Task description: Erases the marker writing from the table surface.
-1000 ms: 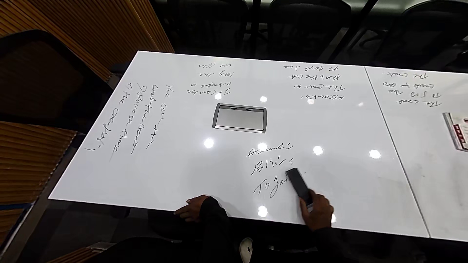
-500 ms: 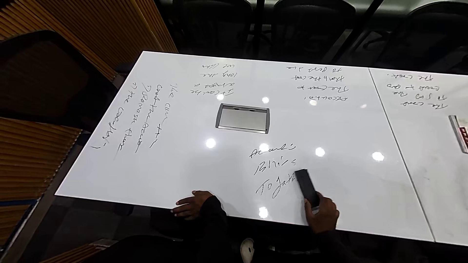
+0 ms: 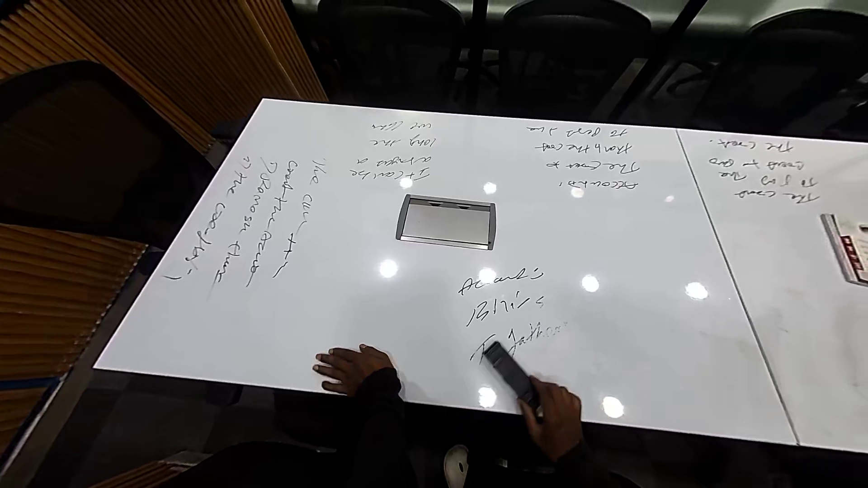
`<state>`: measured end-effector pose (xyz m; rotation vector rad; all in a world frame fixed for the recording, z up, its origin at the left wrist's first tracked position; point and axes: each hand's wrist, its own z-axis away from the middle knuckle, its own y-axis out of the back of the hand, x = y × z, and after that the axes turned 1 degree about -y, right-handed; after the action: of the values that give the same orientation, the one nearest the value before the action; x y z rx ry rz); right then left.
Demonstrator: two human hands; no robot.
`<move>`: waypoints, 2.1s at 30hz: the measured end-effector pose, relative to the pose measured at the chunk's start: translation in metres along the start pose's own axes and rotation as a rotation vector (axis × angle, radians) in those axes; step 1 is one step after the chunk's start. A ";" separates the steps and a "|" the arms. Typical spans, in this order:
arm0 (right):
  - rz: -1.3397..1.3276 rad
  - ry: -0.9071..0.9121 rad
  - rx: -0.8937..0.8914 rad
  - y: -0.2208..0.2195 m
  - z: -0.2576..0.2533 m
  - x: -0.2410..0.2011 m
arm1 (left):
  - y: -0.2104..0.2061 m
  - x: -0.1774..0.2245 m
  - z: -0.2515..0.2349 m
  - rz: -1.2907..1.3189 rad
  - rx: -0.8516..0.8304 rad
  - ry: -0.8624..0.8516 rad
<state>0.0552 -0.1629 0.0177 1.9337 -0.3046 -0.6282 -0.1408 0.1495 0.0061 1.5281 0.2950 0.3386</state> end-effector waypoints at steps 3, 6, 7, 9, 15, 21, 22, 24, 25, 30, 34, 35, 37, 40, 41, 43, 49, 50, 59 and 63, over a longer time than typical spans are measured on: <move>0.081 -0.146 0.036 0.014 -0.019 0.048 | 0.004 -0.001 0.000 0.006 -0.029 -0.069; 0.118 -0.331 0.043 0.026 -0.033 0.090 | 0.006 -0.002 0.000 0.013 -0.047 -0.069; 0.120 -0.387 0.036 0.029 -0.035 0.099 | 0.007 -0.003 0.000 0.022 -0.048 -0.066; 0.120 -0.446 0.025 0.033 -0.035 0.108 | 0.007 -0.002 0.000 0.022 -0.021 -0.067; 0.073 -0.220 -0.019 0.031 -0.012 0.071 | 0.005 -0.005 0.001 0.050 -0.001 -0.085; -0.057 0.046 -0.096 0.011 0.016 0.002 | 0.006 -0.003 -0.001 0.005 -0.021 -0.102; -0.062 0.059 -0.095 0.008 0.017 -0.005 | 0.007 -0.002 -0.001 -0.002 -0.026 -0.108; -0.067 0.057 -0.093 0.004 0.016 -0.011 | 0.011 -0.001 -0.002 -0.014 -0.055 -0.122; -0.068 0.051 -0.097 0.005 0.017 -0.012 | 0.013 -0.003 0.000 -0.014 -0.071 -0.137; -0.061 0.037 -0.110 0.007 0.015 -0.012 | 0.015 -0.016 0.022 -0.044 -0.084 -0.268; -0.050 0.075 -0.111 0.006 0.014 -0.009 | 0.010 -0.011 0.042 -0.046 -0.075 -0.173; -0.042 0.098 -0.110 0.006 0.013 -0.006 | 0.011 -0.007 0.042 -0.039 -0.082 -0.142; -0.020 0.107 -0.113 0.009 0.010 0.004 | 0.009 -0.003 0.042 -0.015 -0.084 -0.097; -0.006 -0.029 -0.053 0.015 0.000 0.032 | 0.005 -0.003 0.039 -0.006 -0.082 -0.044; 0.013 -0.098 -0.029 0.018 -0.006 0.046 | 0.006 -0.001 0.039 -0.002 -0.092 -0.029; 0.068 -0.247 0.019 0.024 -0.020 0.075 | 0.007 0.002 0.039 -0.008 -0.097 -0.013; 0.137 -0.533 0.057 0.036 -0.044 0.123 | 0.007 0.001 0.039 0.010 -0.071 -0.014; 0.133 -0.531 0.056 0.034 -0.046 0.120 | 0.006 0.001 0.038 0.033 -0.057 -0.024; -0.057 -0.036 -0.078 -0.003 -0.021 -0.026 | 0.010 0.000 0.040 0.139 -0.040 -0.015; -0.095 0.136 -0.169 -0.017 -0.003 -0.073 | 0.009 -0.001 0.041 0.120 -0.030 -0.015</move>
<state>-0.0044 -0.1188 0.0248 1.8248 -0.0724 -0.5625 -0.1262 0.1118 0.0162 1.5217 0.1866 0.4243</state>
